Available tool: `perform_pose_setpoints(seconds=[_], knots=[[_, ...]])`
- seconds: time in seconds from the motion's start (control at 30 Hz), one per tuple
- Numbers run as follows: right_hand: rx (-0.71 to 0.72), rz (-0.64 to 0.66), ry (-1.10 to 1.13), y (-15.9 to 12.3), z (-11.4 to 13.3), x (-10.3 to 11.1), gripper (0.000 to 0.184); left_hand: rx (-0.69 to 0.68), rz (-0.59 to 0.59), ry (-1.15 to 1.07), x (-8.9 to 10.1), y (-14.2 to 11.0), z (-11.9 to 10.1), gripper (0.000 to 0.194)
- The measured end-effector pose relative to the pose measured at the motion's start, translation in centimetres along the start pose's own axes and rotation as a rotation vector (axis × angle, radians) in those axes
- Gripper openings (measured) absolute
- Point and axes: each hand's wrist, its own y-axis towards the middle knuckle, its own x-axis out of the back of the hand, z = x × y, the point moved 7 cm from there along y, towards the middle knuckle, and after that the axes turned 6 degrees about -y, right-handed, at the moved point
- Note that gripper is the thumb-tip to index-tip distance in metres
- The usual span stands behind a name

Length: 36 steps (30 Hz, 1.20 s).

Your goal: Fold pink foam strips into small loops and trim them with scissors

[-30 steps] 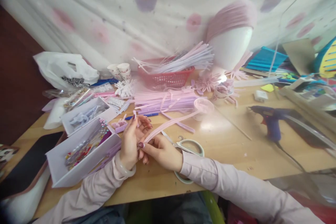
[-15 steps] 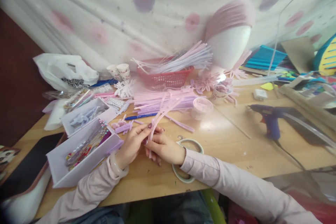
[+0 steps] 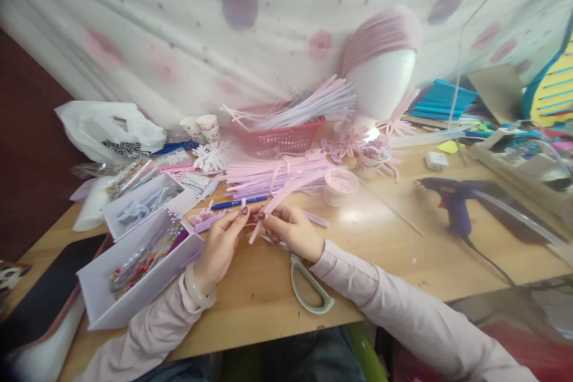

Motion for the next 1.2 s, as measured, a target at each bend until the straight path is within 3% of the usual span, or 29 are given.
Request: perform_pose_setpoints(seconds=[0.07, 0.17, 0.33, 0.67, 0.9, 1.2], knots=[[0.041, -0.100, 0.023, 0.2, 0.6, 1.1, 0.027, 0.079, 0.005, -0.015, 0.1, -0.1, 0.5, 0.036], [0.048, -0.134, 0.074, 0.5, 0.7, 1.6, 0.029, 0.149, 0.082, -0.028, -0.5, -0.3, 0.8, 0.036], [-0.030, -0.116, 0.248, 0.6, -0.1, 1.3, 0.021, 0.045, 0.183, 0.095, -1.4, -0.5, -0.2, 0.033], [-0.240, 0.136, 0.451, 0.2, -1.0, -0.5, 0.028, -0.067, 0.209, 0.225, -0.7, -0.4, -0.3, 0.036], [-0.182, 0.148, 0.337, 0.3, -1.3, -0.3, 0.042, -0.076, 0.138, 0.221, -0.3, -0.5, -0.5, 0.036], [-0.113, 0.200, 0.172, 0.0, -1.3, -0.9, 0.047, -0.065, 0.164, 0.207, -0.4, -0.4, -0.6, 0.035]])
